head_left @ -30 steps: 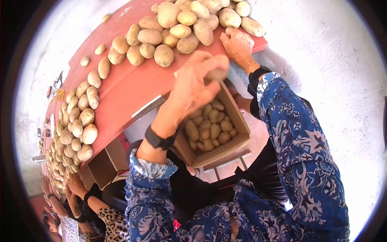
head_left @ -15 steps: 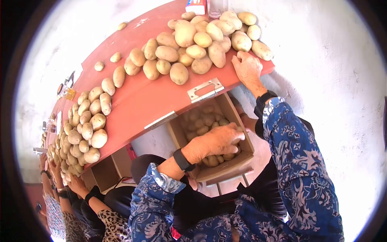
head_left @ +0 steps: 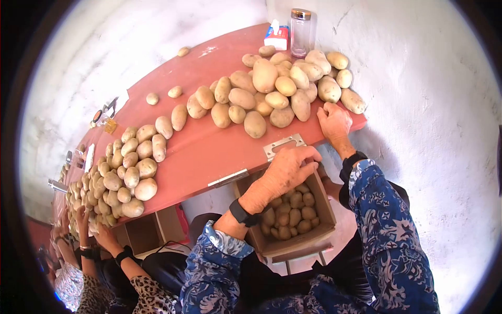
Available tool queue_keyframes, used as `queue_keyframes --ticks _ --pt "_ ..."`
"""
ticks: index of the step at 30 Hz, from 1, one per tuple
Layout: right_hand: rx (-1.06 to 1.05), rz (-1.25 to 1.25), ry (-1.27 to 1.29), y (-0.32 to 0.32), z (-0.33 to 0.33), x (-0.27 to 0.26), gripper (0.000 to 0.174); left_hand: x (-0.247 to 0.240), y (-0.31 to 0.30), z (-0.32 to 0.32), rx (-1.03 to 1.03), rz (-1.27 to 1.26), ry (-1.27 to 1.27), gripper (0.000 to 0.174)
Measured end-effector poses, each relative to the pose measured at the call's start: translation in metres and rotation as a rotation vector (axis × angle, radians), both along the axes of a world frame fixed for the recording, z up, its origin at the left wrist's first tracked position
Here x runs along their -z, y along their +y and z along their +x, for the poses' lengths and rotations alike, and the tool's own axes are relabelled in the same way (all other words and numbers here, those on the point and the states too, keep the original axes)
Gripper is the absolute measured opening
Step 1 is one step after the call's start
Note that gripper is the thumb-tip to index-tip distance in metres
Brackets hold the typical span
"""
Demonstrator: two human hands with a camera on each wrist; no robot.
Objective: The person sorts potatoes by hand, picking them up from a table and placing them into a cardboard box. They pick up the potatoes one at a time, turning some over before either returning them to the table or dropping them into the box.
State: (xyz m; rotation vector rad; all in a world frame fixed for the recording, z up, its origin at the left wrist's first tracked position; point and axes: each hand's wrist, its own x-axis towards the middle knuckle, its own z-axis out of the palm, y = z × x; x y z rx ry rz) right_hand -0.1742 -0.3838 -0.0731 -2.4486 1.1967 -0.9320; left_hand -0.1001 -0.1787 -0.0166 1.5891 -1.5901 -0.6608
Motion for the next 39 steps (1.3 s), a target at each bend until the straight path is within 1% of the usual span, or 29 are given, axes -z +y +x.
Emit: queue_keyframes --ticks 2,9,11,12,14,15,16,18,19,21,22,24,25,27,28,30,31,33,34,36,37,39 --pt "-0.011 -0.002 -0.001 -0.001 0.000 0.001 0.025 -0.001 0.000 0.006 -0.063 -0.065 -0.015 0.016" --pt "0.017 -0.058 0.008 -0.002 0.001 0.004 0.026 -0.009 0.005 0.023 -0.213 -0.108 0.007 0.015" --pt "0.024 -0.038 0.020 0.000 0.000 0.001 0.026 -0.009 0.007 0.030 -0.338 -0.121 0.065 0.015" --pt "0.017 -0.039 0.016 0.001 0.001 0.001 0.026 -0.007 0.007 0.036 -0.345 -0.124 0.061 0.015" --pt "0.024 -0.038 0.011 0.001 0.001 0.001 0.026 -0.003 0.006 0.050 -0.577 -0.317 -0.217 0.015" --pt "0.022 -0.039 0.010 0.001 0.001 0.001 0.026 -0.008 0.008 0.057 -0.654 -0.306 -0.271 0.022" --pt "0.018 -0.049 0.002 0.001 0.001 0.001 0.026 -0.012 0.010 0.063 -0.656 -0.307 -0.271 0.022" --pt "0.014 -0.061 -0.004 0.001 0.000 0.001 0.026 -0.019 0.011 0.075 -0.859 -0.213 -0.427 0.040" --pt "0.014 -0.053 -0.013 0.001 0.000 0.001 0.026 -0.019 0.011 0.081 -0.859 -0.215 -0.425 0.040" --pt "0.013 -0.050 -0.021 0.001 0.000 0.000 0.027 -0.015 0.007 0.092 -0.891 -0.160 -0.483 0.060" --pt "0.012 -0.048 -0.017 0.001 0.000 0.001 0.027 -0.014 0.005 0.095 -0.894 -0.164 -0.481 0.060" --pt "0.007 -0.052 -0.014 0.002 -0.001 -0.001 0.027 -0.016 0.001 0.099 -0.864 -0.068 -0.485 0.069" --pt "0.014 -0.049 -0.009 0.003 -0.001 -0.002 0.027 -0.018 -0.002 0.100 -0.869 -0.073 -0.483 0.069" --pt "0.017 -0.050 -0.005 0.004 0.000 -0.002 0.027 -0.021 -0.006 0.100 -0.853 0.044 -0.530 0.069" --pt "0.022 -0.065 -0.007 0.004 0.000 -0.002 0.027 -0.019 -0.007 0.102 -0.859 0.042 -0.528 0.069" --pt "0.021 -0.083 -0.011 0.004 0.000 -0.001 0.026 -0.011 -0.010 0.109 -0.816 0.054 -0.630 0.069" --pt "0.020 -0.086 -0.020 0.004 0.000 0.000 0.026 -0.008 -0.012 0.112 -0.824 0.052 -0.630 0.069" --pt "0.014 -0.089 -0.029 0.002 0.001 0.001 0.027 -0.003 -0.016 0.116 -0.789 0.120 -0.709 0.064" --pt "0.020 -0.087 -0.024 0.000 0.001 0.003 0.026 -0.002 -0.016 0.116 -0.793 0.122 -0.709 0.064" --pt "0.024 -0.085 -0.018 0.000 0.001 0.004 0.026 -0.004 -0.015 0.116 -0.780 0.095 -0.691 0.052" --pt "0.034 -0.071 -0.018 0.001 0.000 0.003 0.026 -0.006 -0.013 0.115 -0.782 0.096 -0.690 0.052" --pt "0.041 -0.056 -0.020 0.002 0.000 0.002 0.026 -0.013 -0.007 0.112 -0.754 0.142 -0.694 0.041"
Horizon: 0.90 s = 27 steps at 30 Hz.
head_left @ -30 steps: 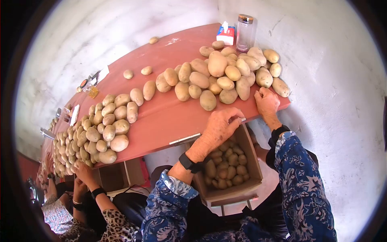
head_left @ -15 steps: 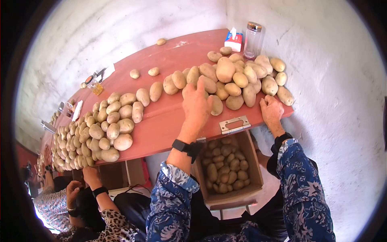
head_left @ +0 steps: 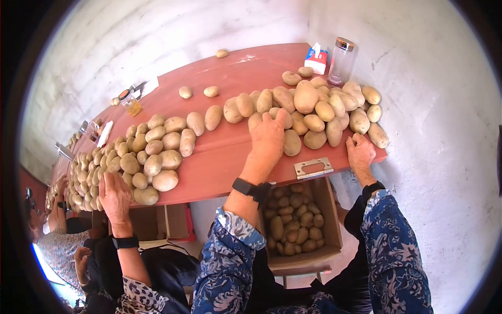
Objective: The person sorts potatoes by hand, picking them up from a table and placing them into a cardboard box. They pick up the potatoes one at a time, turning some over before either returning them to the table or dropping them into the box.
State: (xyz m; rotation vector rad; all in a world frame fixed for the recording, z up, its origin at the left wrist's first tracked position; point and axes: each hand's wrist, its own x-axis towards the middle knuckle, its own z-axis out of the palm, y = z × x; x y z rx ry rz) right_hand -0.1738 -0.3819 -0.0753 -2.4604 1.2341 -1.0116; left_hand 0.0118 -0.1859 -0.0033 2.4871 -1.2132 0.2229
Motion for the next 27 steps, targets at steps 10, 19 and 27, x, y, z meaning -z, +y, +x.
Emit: queue_keyframes --ticks 10,19,27 --pt "-0.001 0.002 0.012 0.000 0.000 -0.001 0.027 0.001 0.006 -0.005 -0.046 0.033 -0.064 0.044" --pt "-0.031 -0.022 -0.026 0.003 -0.001 -0.003 0.025 -0.009 0.025 0.009 -0.120 -0.070 0.030 0.044" --pt "-0.034 -0.033 -0.034 0.002 -0.002 -0.001 0.025 -0.024 0.064 0.036 -0.025 -0.436 0.687 0.040"
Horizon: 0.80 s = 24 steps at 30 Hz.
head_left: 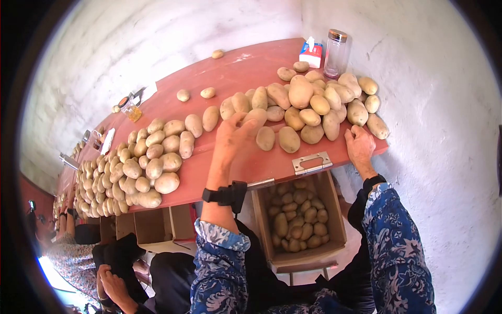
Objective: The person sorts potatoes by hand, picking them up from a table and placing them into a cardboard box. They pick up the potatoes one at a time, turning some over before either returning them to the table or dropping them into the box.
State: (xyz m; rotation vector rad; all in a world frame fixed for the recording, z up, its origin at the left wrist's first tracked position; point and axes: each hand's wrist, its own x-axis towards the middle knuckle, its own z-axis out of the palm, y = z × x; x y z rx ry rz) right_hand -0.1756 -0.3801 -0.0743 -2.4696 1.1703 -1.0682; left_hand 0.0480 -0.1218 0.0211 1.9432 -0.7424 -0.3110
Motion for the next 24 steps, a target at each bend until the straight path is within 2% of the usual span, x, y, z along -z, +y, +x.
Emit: queue_keyframes --ticks 2,3,4,6,8,11,12,14,16,17,18,19,21,22,24 --pt "-0.008 -0.011 -0.008 -0.001 0.000 0.001 0.025 -0.006 0.010 0.002 0.267 0.030 0.117 0.040" --pt "-0.007 -0.008 -0.009 -0.001 0.001 0.002 0.025 0.003 0.013 0.001 0.268 0.033 0.116 0.040" --pt "-0.004 -0.011 -0.014 -0.002 0.001 0.003 0.025 0.019 0.018 -0.001 0.401 0.052 0.148 0.039" --pt "-0.001 -0.012 -0.016 -0.002 0.001 0.003 0.025 0.020 0.021 -0.015 0.535 0.072 0.184 0.039" --pt "-0.007 -0.035 -0.019 -0.002 0.001 0.003 0.026 -0.009 0.009 -0.054 0.907 0.386 0.372 0.038" --pt "0.002 -0.025 -0.016 -0.002 0.002 0.004 0.026 0.011 0.001 -0.084 1.063 0.490 0.332 0.040" --pt "0.001 -0.023 -0.016 -0.002 0.002 0.003 0.026 0.017 -0.001 -0.092 1.061 0.492 0.333 0.040" --pt "0.006 0.017 -0.016 -0.002 0.002 0.002 0.026 0.028 -0.005 -0.105 1.165 0.519 0.180 0.041" --pt "-0.004 0.016 -0.018 -0.002 0.002 0.001 0.026 0.040 -0.006 -0.110 1.157 0.562 0.112 0.040" --pt "-0.013 0.014 -0.022 -0.001 0.002 0.001 0.027 0.062 -0.006 -0.107 1.173 0.438 -0.093 0.037" --pt "-0.011 0.015 -0.023 -0.002 0.002 0.001 0.027 0.057 -0.007 -0.110 1.179 0.309 -0.297 0.035" --pt "-0.009 0.026 -0.015 -0.002 0.002 0.001 0.027 0.051 -0.009 -0.111 1.182 0.310 -0.298 0.035" --pt "-0.004 0.040 -0.006 -0.002 0.001 0.002 0.027 0.033 -0.011 -0.111 1.116 0.651 0.140 0.030" --pt "-0.001 0.026 -0.010 -0.002 0.001 0.003 0.027 0.032 -0.012 -0.110 1.118 0.654 0.140 0.030" --pt "-0.001 0.009 -0.019 -0.002 0.002 0.003 0.026 0.027 -0.012 -0.106 1.097 0.577 0.324 0.027"
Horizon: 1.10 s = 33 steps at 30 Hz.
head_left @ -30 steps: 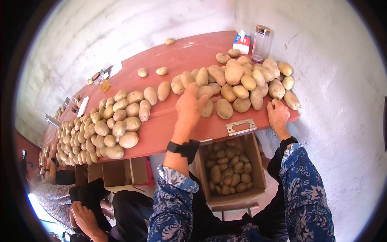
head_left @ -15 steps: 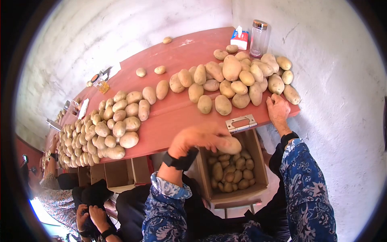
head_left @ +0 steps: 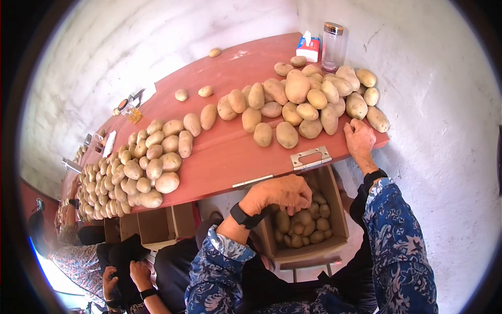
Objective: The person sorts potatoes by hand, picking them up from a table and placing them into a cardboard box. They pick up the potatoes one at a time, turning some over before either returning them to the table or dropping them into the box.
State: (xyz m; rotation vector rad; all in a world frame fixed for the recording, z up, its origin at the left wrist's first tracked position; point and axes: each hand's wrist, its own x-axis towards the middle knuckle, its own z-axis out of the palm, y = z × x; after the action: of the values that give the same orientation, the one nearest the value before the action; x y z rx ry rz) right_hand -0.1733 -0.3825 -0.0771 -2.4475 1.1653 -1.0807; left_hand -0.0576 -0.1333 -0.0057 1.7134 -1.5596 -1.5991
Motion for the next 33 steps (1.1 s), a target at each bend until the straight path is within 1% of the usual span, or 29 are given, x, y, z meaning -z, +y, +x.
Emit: queue_keyframes --ticks 1,3,4,7,9,11,12,14,15,17,18,20,21,23,24,26,27,29,30,32,33 --pt "-0.002 -0.005 0.003 0.000 0.000 0.000 0.026 -0.005 0.001 0.002 -0.004 0.000 -0.004 0.027" --pt "-0.006 -0.009 -0.002 0.000 0.000 0.000 0.026 -0.018 0.004 0.007 -0.136 -0.014 0.019 0.022" --pt "-0.009 -0.011 -0.006 0.000 0.000 0.000 0.026 -0.024 0.005 0.013 -0.138 -0.013 0.011 0.022" --pt "-0.014 -0.007 -0.009 0.001 -0.001 0.001 0.026 -0.035 0.005 0.039 -0.410 -0.140 0.060 0.016" --pt "-0.015 -0.008 -0.012 0.000 0.001 0.000 0.026 -0.030 0.005 0.058 -0.676 -0.489 -0.176 0.019" --pt "-0.010 -0.013 -0.004 0.001 0.000 0.001 0.025 -0.012 0.001 0.096 -0.892 -0.687 -0.390 0.024" --pt "-0.009 -0.012 -0.006 0.001 0.000 0.002 0.025 -0.015 0.001 0.106 -0.891 -0.687 -0.392 0.024" --pt "-0.027 -0.050 -0.028 0.000 0.000 0.003 0.025 -0.021 -0.002 0.121 -0.990 -0.795 -0.927 0.036" --pt "-0.023 -0.050 -0.035 0.000 0.000 0.003 0.025 -0.019 -0.005 0.129 -0.984 -0.801 -0.932 0.036" --pt "-0.022 -0.057 -0.027 0.000 0.001 0.004 0.025 -0.019 -0.012 0.139 -1.012 -0.729 -1.052 0.048" --pt "-0.022 -0.054 -0.034 -0.001 0.001 0.005 0.025 -0.021 -0.015 0.141 -1.008 -0.731 -1.060 0.048" --pt "-0.024 -0.072 -0.022 -0.002 0.001 0.006 0.026 -0.025 -0.024 0.143 -0.986 -0.578 -1.025 0.055" --pt "-0.025 -0.072 -0.025 -0.003 0.002 0.007 0.026 -0.029 -0.028 0.143 -0.986 -0.579 -1.028 0.055" --pt "-0.024 -0.086 -0.028 -0.004 0.003 0.010 0.026 -0.037 -0.036 0.142 -0.954 -0.452 -0.989 0.062" --pt "-0.024 -0.088 -0.030 -0.005 0.002 0.009 0.026 -0.033 -0.040 0.147 -0.954 -0.454 -0.991 0.062" --pt "-0.029 -0.075 -0.029 -0.003 0.003 0.009 0.025 -0.020 -0.050 0.160 -0.960 -0.409 -0.941 0.068" --pt "-0.025 -0.074 -0.030 -0.004 0.003 0.009 0.025 -0.019 -0.054 0.161 -0.956 -0.411 -0.941 0.068" --pt "-0.027 -0.095 -0.044 -0.005 0.003 0.011 0.024 -0.013 -0.063 0.161 -0.965 -0.405 -1.026 0.065" --pt "-0.024 -0.092 -0.041 -0.004 0.003 0.011 0.024 -0.015 -0.066 0.154 -0.961 -0.403 -1.025 0.065" --pt "-0.023 -0.079 -0.029 -0.003 0.003 0.008 0.023 -0.028 -0.070 0.138 -0.995 -0.328 -1.107 0.058" --pt "-0.022 -0.078 -0.029 -0.003 0.003 0.008 0.023 -0.030 -0.071 0.138 -0.994 -0.328 -1.107 0.058"
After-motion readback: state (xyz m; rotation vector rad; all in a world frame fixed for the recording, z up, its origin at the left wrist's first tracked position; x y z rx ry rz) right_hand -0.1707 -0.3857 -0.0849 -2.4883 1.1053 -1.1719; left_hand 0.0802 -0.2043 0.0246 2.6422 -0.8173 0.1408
